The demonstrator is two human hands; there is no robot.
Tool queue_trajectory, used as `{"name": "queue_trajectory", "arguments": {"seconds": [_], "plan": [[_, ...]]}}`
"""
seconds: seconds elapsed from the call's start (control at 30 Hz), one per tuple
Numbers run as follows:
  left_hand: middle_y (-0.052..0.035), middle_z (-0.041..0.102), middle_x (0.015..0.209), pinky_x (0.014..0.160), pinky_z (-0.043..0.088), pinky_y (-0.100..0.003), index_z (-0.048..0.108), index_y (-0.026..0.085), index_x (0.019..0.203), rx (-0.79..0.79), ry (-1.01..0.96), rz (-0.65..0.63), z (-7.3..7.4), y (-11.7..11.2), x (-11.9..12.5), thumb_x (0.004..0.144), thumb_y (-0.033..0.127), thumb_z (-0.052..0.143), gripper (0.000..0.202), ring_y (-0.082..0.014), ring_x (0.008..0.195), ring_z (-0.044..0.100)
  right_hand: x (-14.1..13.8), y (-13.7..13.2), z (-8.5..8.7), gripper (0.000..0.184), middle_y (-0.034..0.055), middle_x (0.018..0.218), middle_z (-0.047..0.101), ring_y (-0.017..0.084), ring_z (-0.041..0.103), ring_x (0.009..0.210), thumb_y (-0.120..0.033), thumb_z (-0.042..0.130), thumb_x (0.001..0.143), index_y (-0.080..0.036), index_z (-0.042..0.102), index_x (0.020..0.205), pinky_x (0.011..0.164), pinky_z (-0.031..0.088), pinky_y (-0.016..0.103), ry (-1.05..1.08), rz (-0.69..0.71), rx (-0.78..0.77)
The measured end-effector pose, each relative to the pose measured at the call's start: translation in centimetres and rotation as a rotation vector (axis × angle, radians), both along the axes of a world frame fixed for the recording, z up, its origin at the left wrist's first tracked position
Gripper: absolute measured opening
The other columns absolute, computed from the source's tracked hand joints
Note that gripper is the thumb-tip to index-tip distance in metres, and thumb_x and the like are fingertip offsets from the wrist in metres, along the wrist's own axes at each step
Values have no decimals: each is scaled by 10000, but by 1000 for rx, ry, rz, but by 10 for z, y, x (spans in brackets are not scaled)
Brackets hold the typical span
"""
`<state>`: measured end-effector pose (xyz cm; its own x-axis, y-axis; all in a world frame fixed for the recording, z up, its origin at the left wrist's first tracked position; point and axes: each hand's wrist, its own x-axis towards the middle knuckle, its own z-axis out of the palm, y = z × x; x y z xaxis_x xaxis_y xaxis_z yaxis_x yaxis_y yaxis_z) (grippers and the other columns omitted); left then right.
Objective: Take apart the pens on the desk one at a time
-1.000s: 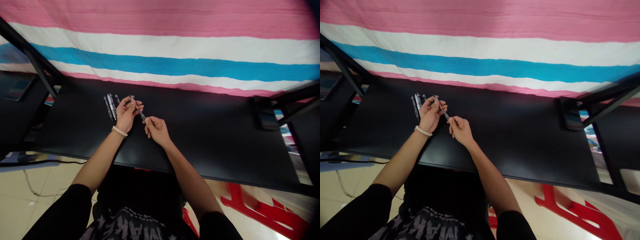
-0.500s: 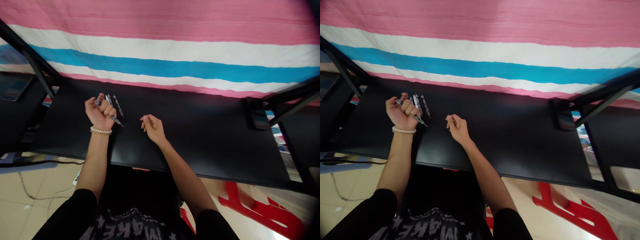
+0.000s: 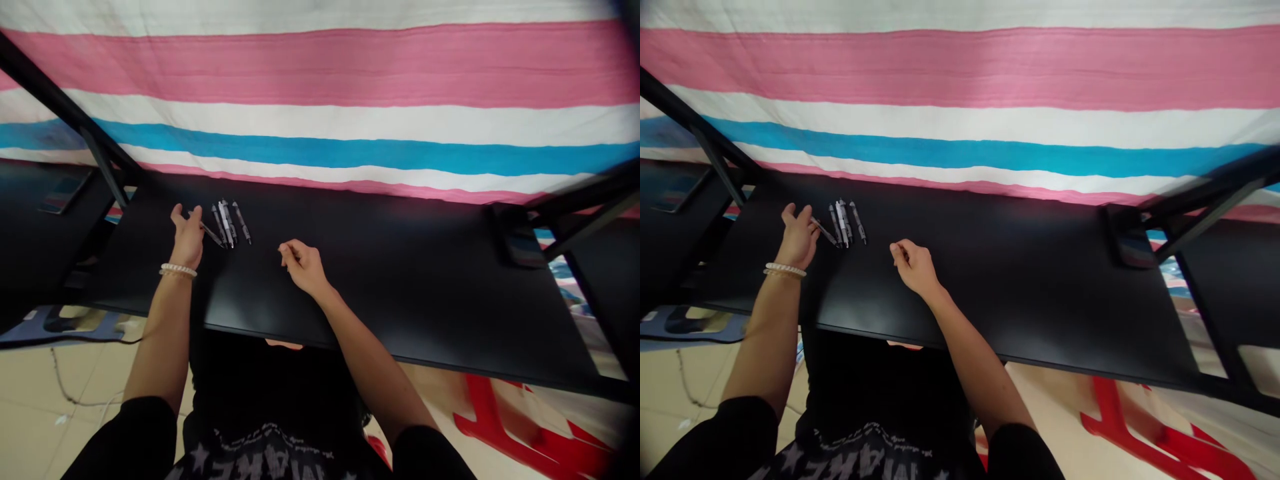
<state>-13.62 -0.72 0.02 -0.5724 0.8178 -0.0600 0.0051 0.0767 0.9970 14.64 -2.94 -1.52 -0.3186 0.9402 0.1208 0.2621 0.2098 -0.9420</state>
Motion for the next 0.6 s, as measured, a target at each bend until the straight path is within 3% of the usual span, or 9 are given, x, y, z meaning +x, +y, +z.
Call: {"name": "queue_trajectory", "arguments": {"seconds": [0.13, 0.3, 0.47, 0.6], "plan": [[-106, 534, 1438, 1176, 358, -487, 396, 325, 1494, -68, 359, -41, -7, -8, 3, 904, 525, 636, 667, -272, 1340, 527, 1, -1, 3, 404, 1, 645, 628, 122, 555, 552, -523, 436, 1008, -201, 611, 837, 575, 412, 267, -49, 3, 35], [-169, 384, 1590, 1232, 248, -541, 472, 249, 1502, -84, 828, -195, -10, 0, 27, 930, 504, 580, 636, -351, 1515, 304, -1, -1, 5, 339, -4, 639, 619, 123, 535, 542, -446, 474, 997, -197, 625, 822, 581, 379, 271, -143, 21, 73], [-186, 319, 1625, 1222, 210, -624, 566, 218, 1436, -133, 1005, -251, -17, 15, 63, 911, 430, 608, 568, -433, 1536, 211, -2, -2, 6, 284, -14, 629, 591, 123, 521, 540, -379, 506, 977, -197, 627, 796, 580, 359, 268, -175, 29, 123], [-234, 370, 1579, 1224, 244, -595, 637, 145, 1346, -125, 1064, -281, -20, 21, 80, 886, 331, 627, 497, -435, 1497, 296, -2, -2, 6, 260, -15, 626, 591, 125, 526, 554, -354, 528, 959, -197, 623, 776, 588, 363, 265, -163, 24, 122]]}}
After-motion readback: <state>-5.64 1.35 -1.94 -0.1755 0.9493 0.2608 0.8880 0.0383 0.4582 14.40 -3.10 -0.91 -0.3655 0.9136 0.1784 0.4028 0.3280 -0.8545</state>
